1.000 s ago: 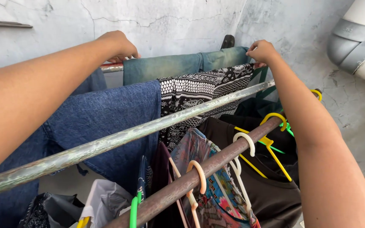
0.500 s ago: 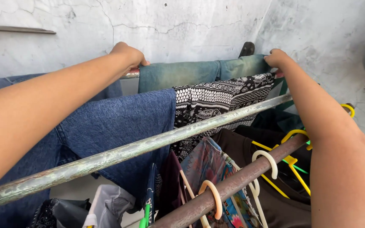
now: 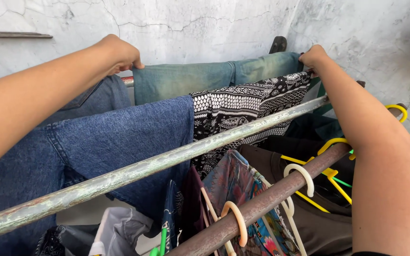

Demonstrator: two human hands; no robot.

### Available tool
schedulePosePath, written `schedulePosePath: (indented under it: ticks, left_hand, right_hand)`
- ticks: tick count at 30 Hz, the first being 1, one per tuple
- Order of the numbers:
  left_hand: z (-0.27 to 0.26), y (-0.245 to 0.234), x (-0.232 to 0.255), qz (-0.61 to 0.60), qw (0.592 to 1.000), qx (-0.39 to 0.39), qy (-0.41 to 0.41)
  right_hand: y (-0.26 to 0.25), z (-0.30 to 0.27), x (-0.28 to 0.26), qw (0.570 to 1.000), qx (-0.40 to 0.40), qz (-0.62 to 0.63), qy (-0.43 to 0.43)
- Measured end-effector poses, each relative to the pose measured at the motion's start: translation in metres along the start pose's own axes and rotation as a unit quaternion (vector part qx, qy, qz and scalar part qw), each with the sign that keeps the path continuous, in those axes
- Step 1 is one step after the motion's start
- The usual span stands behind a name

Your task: Hanging laundry on a drying rack and a pole in a semi-outdoor utility area.

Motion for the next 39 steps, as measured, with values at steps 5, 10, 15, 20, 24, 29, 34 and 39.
schedulePosePath:
  ticks: [5,10,15,20,24,29,34,39]
  left_hand:
    - [0.064,0.028,-0.027,0.057,0.996,-0.064,-0.023]
    - [0.034,0.018,-0.034,-0.032,0.998,-0.039,-0.043]
    - [0.038,0.011,-0.028,-0.050,0.997,-0.015,-0.052]
    - [0.016,0.008,0.000,0.234,0.971,-0.035,0.028]
    - [0.004,0.019,-0.004,0.233,0.965,-0.117,-0.030]
    - [-0.038,0.054,0.043,0.191,0.885,-0.062,0.420]
    - [-0.093,0.049,0.039,0.296,0.895,-0.113,0.314]
    - [-0.096,0.048,0.044,0.347,0.891,-0.099,0.276]
  right_hand:
    - [0.029,0.035,0.024,0.989,-0.081,-0.122,-0.017]
    - [0.020,-0.007,-0.005,0.987,-0.083,-0.136,-0.032]
    - [-0.008,0.003,-0.001,0.992,0.079,0.046,-0.083]
    - [-0.022,-0.017,-0.021,0.958,0.191,0.123,-0.177]
    - [-0.026,-0.057,-0.057,0.925,0.189,0.100,-0.315]
    - [0.039,-0.131,-0.116,0.914,-0.102,-0.168,-0.354]
    - [0.059,-0.123,-0.102,0.886,-0.160,-0.307,-0.310]
    - [0.065,-0.127,-0.129,0.823,-0.078,-0.468,-0.314]
Point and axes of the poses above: each hand's wrist, its own z-axis towards the middle knuckle, its own y-axis out of the palm, x = y × z, the point moved 8 cm from there along z, towards the middle knuckle, and after that the axes turned 1 degree about z, right-handed, at the moved point
